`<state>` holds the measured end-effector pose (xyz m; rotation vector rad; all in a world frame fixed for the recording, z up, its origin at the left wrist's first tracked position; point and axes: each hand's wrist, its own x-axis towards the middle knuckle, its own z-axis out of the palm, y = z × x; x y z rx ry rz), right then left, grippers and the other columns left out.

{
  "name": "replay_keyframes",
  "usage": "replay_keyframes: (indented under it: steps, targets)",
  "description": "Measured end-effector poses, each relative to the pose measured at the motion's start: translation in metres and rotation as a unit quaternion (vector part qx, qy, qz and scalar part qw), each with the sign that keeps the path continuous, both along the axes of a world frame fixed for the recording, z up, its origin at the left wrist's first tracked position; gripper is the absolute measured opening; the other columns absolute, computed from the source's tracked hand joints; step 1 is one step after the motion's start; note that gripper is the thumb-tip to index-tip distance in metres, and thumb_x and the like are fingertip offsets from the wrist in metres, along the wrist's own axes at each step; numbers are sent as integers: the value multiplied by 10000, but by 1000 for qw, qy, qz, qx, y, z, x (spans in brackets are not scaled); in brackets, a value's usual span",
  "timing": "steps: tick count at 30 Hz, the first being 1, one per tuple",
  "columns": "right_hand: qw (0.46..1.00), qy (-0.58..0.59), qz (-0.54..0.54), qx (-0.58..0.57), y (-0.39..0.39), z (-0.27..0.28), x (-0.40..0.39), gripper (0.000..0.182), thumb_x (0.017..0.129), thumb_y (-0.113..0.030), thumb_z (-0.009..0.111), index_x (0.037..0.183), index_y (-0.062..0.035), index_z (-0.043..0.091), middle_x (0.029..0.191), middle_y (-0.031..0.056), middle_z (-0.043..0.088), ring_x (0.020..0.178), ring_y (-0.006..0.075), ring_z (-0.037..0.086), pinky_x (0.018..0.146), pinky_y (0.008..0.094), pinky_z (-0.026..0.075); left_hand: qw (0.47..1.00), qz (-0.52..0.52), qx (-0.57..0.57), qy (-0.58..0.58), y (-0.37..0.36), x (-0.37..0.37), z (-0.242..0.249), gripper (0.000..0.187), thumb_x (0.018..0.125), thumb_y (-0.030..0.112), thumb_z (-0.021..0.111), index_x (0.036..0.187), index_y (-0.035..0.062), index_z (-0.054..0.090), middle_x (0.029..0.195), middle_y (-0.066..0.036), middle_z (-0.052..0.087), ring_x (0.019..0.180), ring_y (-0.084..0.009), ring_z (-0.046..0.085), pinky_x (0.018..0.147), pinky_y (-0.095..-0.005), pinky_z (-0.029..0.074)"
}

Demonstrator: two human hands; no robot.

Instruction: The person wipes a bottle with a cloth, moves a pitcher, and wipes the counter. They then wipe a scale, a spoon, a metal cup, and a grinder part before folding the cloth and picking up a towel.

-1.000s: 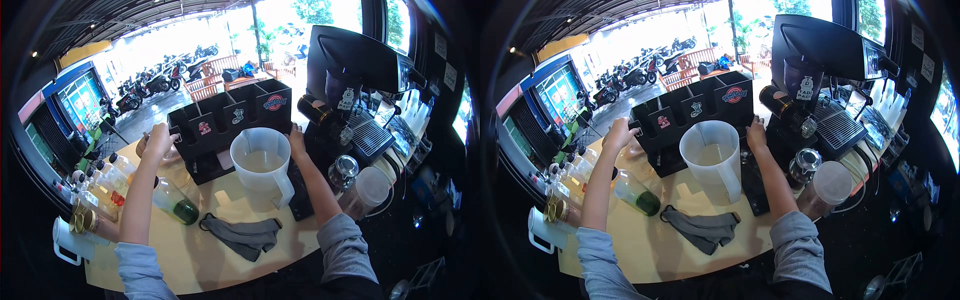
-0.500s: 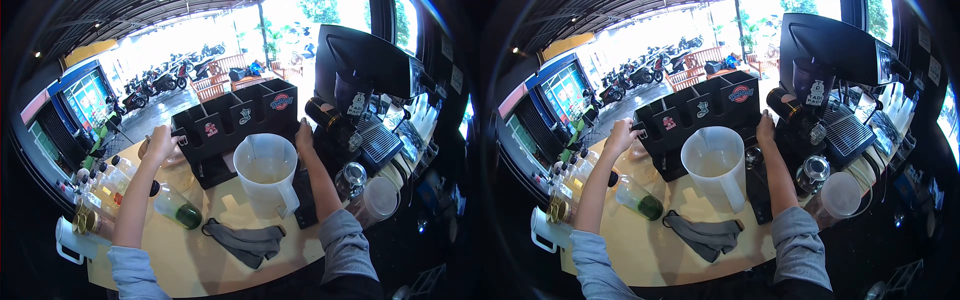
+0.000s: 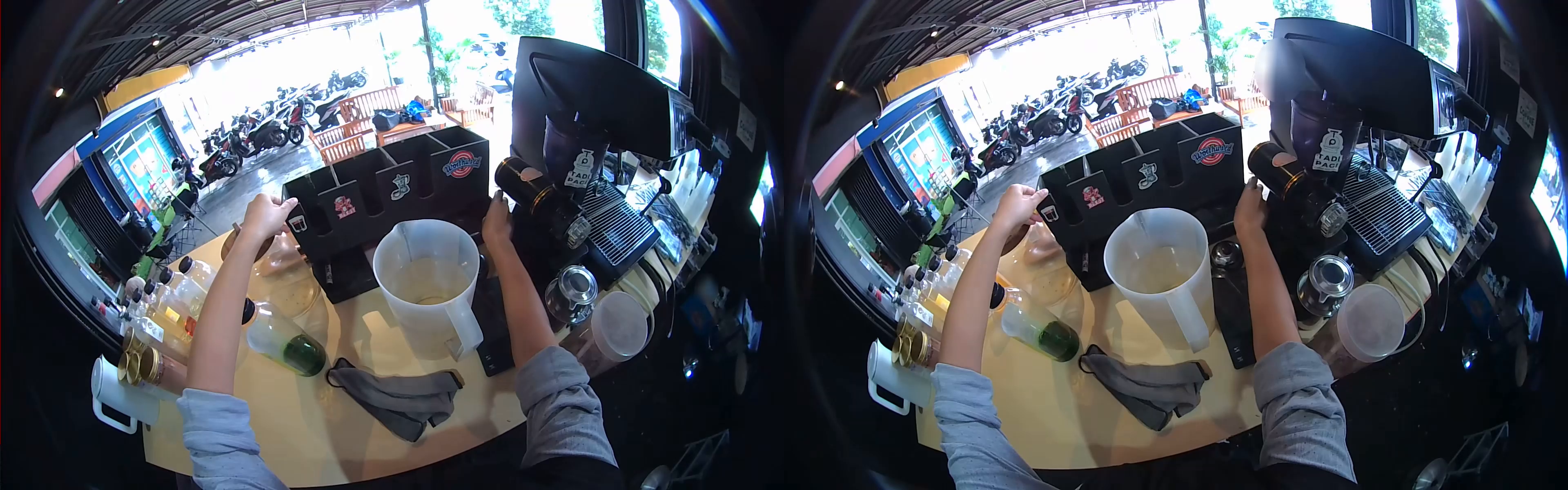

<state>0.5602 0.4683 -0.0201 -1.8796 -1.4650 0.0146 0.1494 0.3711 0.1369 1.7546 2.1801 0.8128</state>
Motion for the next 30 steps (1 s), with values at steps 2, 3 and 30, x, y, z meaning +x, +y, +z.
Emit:
replay_keyframes:
  steps: [2, 3, 30]
  targets:
    - [1000, -11, -1, -4, -4, 2, 0, 430, 803, 22, 571, 1203, 2, 414, 1141, 201, 536, 997, 342, 599, 836, 406, 517, 1000, 7, 6, -7, 1, 2, 0, 390, 859, 335, 621, 843, -53, 644, 697, -130, 666, 527, -173, 655, 472, -258, 522]
    - [1000, -22, -1, -6, -4, 2, 0, 368, 850, 14, 512, 1206, -10, 420, 1166, 194, 534, 965, 329, 623, 809, 399, 534, 1000, 14, 13, -15, 1, 3, 1, 402, 843, 357, 628, 775, -39, 657, 625, -129, 659, 516, -167, 654, 489, -264, 525]
    - [978, 178, 43, -97, -34, 16, -25, 894, 741, -302, 607, 1391, 111, 152, 1458, 326, 116, 1348, 406, 240, 1078, 426, 286, 998, 41, 12, 36, -13, 28, 14, 632, 809, 441, 630, 1188, -53, 519, 1008, -205, 650, 881, -233, 661, 782, -336, 512]
